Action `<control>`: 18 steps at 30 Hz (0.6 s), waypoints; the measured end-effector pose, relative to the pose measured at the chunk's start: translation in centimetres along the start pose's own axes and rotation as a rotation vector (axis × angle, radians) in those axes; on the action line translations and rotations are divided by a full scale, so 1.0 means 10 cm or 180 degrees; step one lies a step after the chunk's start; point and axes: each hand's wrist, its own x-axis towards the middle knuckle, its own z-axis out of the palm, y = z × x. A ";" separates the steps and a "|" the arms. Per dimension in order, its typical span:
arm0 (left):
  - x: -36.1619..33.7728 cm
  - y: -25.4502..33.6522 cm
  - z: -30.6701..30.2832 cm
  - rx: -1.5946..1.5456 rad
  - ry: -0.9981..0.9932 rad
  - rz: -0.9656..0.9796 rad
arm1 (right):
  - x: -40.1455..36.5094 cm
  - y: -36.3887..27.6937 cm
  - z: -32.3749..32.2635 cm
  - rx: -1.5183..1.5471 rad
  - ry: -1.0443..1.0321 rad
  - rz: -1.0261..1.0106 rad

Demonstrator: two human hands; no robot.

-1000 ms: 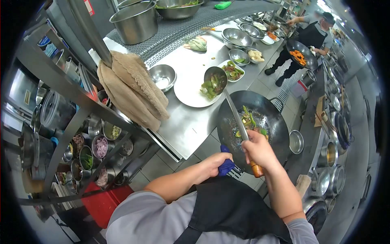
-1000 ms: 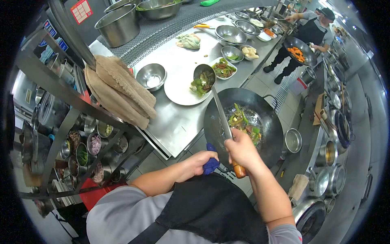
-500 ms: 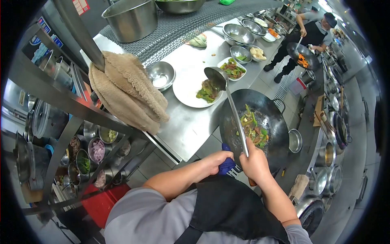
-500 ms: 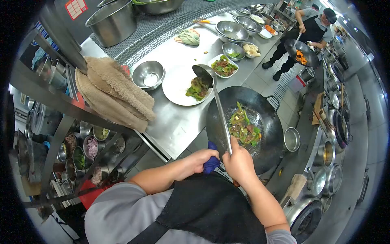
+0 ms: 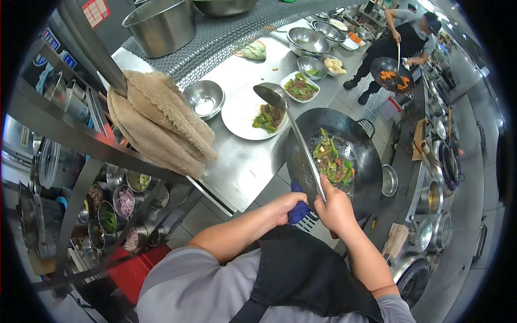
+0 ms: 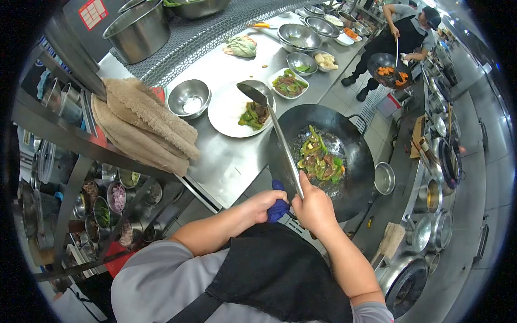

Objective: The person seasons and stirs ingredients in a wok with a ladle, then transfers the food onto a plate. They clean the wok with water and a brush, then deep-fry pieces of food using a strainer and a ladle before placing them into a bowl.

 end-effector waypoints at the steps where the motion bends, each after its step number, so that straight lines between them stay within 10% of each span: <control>1: -0.02 0.00 0.01 0.0010 -0.0004 -0.0017 | -0.01 -0.01 -0.01 0.0187 0.0018 0.0051; 7: -0.13 0.06 0.11 0.0039 0.0122 -0.0022 | -0.30 0.13 -0.57 0.3636 -0.0168 0.1131; 18: 0.17 -0.04 0.17 0.0548 0.0338 0.0673 | -1.12 1.08 -0.86 0.1995 0.0241 0.2164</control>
